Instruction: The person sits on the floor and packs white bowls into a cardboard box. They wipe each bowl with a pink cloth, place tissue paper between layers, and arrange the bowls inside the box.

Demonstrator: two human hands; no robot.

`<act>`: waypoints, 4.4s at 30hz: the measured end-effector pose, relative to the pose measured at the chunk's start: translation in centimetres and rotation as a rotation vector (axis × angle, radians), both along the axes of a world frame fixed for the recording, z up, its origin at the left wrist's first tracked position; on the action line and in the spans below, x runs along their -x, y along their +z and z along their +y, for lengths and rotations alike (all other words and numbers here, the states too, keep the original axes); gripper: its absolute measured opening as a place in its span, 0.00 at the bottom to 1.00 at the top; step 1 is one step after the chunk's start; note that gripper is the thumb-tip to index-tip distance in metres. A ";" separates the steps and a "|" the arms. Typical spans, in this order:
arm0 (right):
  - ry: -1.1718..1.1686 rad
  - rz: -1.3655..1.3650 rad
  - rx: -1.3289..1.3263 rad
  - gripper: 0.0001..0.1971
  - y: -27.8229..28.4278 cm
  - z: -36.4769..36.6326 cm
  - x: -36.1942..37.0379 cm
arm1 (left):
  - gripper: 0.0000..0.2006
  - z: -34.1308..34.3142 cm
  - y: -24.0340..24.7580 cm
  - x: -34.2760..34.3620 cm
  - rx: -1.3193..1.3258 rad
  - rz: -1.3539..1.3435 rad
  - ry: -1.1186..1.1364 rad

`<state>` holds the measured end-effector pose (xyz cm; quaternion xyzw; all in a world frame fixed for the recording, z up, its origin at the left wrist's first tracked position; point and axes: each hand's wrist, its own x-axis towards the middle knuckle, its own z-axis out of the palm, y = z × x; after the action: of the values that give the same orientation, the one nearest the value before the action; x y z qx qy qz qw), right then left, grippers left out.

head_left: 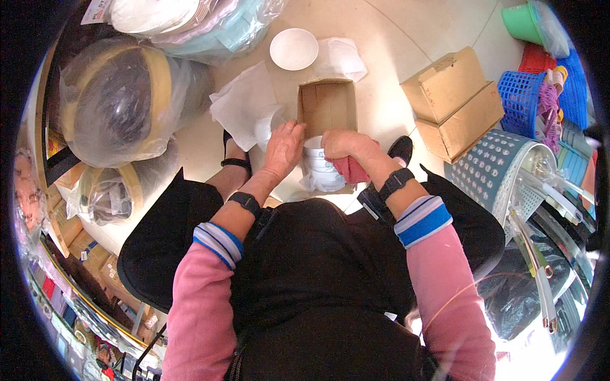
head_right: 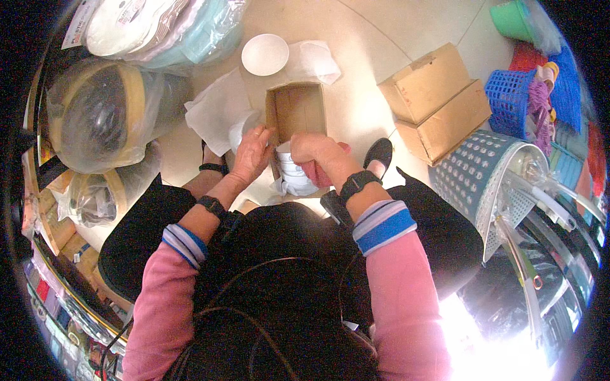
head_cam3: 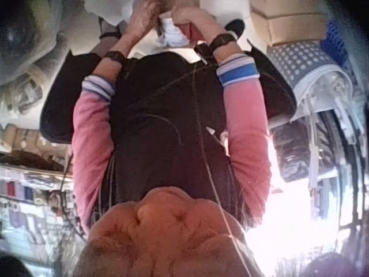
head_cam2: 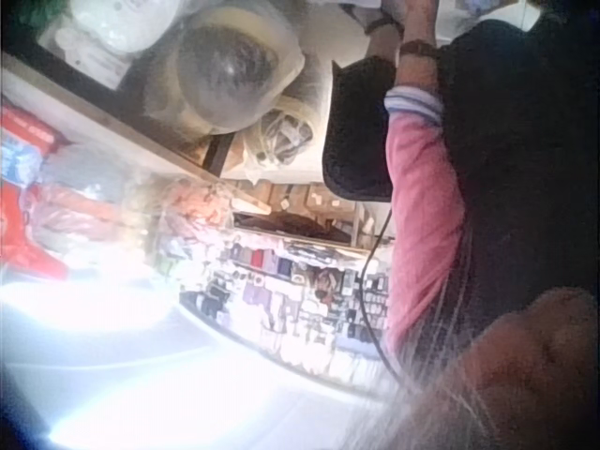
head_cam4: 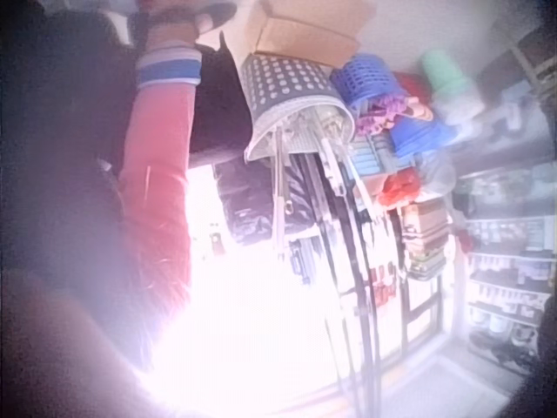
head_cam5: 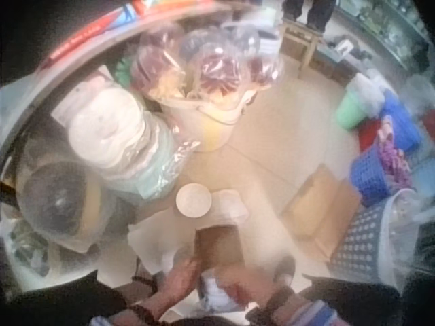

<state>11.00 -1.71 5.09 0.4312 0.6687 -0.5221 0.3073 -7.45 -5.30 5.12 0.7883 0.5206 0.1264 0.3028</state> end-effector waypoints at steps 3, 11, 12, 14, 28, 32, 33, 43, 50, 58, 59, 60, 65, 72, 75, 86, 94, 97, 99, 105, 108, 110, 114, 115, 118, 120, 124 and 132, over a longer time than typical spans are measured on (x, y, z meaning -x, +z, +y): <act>-0.052 0.009 -0.011 0.14 1.1 -0.3 -0.4 | 0.17 -0.2 0.1 -0.1 0.008 0.013 0.000; -0.202 0.137 -0.061 0.21 3.5 -1.2 -1.6 | 0.18 0.0 1.7 -0.9 -0.100 -0.013 0.032; -0.225 0.147 -0.079 0.22 3.6 -1.3 -1.6 | 0.17 0.0 1.9 -1.0 -0.114 0.005 0.028; -0.251 0.141 -0.092 0.25 3.8 -1.4 -1.7 | 0.16 0.1 2.2 -1.1 -0.161 0.028 0.016; -0.953 0.287 -0.156 0.14 13.2 3.9 -5.7 | 0.15 3.3 3.2 -0.7 -0.130 -0.021 0.155; -1.702 0.898 0.034 0.18 21.3 6.3 -8.5 | 0.15 4.6 2.3 0.5 -0.156 -0.008 0.291; -1.857 0.927 -0.034 0.18 23.3 6.4 -9.4 | 0.14 4.8 2.0 0.8 -0.183 -0.023 0.316; -1.849 1.394 0.202 0.18 27.3 2.7 -12.3 | 0.14 8.7 1.1 1.1 -0.208 0.043 0.256; -1.983 1.325 0.216 0.16 26.7 3.6 -13.8 | 0.13 13.8 -1.7 -1.0 -0.306 0.185 -0.043; -2.046 1.327 0.275 0.18 28.0 3.6 -13.8 | 0.08 17.1 -7.3 -2.2 -0.181 0.536 -0.279; -1.976 1.293 0.210 0.15 28.0 3.6 -13.5 | 0.08 17.4 -7.4 -2.2 -0.131 0.545 -0.293; -1.908 1.258 0.144 0.14 27.9 3.7 -13.3 | 0.08 17.5 -7.4 -2.1 -0.141 0.507 -0.290; -1.842 1.058 -0.004 0.15 28.7 4.0 -12.2 | 0.07 18.5 -5.5 -2.1 -0.070 0.307 -0.043; -1.247 0.518 -0.497 0.15 28.1 4.2 -11.2 | 0.11 19.1 1.2 -2.4 0.109 -0.137 0.067; -1.087 0.279 -0.416 0.15 24.3 5.0 -11.1 | 0.11 18.8 5.0 -2.4 0.149 -0.193 0.008; 0.079 -0.249 -0.752 0.21 2.0 6.8 -9.8 | 0.08 14.0 8.8 -0.6 0.219 -0.379 0.087; 0.016 -0.322 -0.806 0.24 -3.9 8.0 -8.9 | 0.08 14.3 8.3 -0.5 0.246 -0.423 0.184; -0.172 -0.278 -0.719 0.26 -2.9 8.9 -9.1 | 0.08 14.7 9.1 -0.2 0.230 -0.357 0.202; -0.332 -0.166 -0.761 0.25 -1.0 9.5 -9.5 | 0.09 14.8 9.8 0.0 0.237 -0.334 0.230; -0.942 0.360 -0.580 0.21 8.9 11.4 -10.9 | 0.11 14.3 11.9 0.1 0.206 -0.424 0.323; -0.918 0.416 -0.443 0.20 12.8 10.2 -10.1 | 0.12 13.0 12.9 0.0 0.178 -0.489 0.366; -0.639 0.368 -0.541 0.18 14.0 8.6 -9.0 | 0.12 12.1 13.4 -0.2 0.149 -0.512 0.378; 0.058 0.085 -0.707 0.09 13.3 3.2 -5.5 | 0.11 9.9 13.9 0.0 0.091 -0.498 0.336; 0.163 0.068 -0.776 0.08 12.9 2.1 -4.4 | 0.11 9.4 13.9 0.1 0.068 -0.505 0.318; 0.321 0.014 -0.997 0.07 12.8 0.6 -2.8 | 0.11 8.4 13.7 0.5 0.115 -0.544 0.314; 0.320 -0.120 -1.057 0.07 13.6 0.9 -2.5 | 0.10 7.9 13.6 0.9 0.126 -0.530 0.321; 0.361 -0.129 -1.158 0.06 14.8 2.0 -2.6 | 0.09 7.8 13.8 0.9 0.065 -0.478 0.332; 0.338 -0.024 -0.750 0.08 8.6 -2.4 -0.4 | 0.10 7.6 13.1 0.8 0.077 -0.468 0.272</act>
<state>11.43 -4.15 13.65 0.4036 0.8702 -0.1792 0.2182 -8.25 2.25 18.21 0.6484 0.5419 0.3247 0.4249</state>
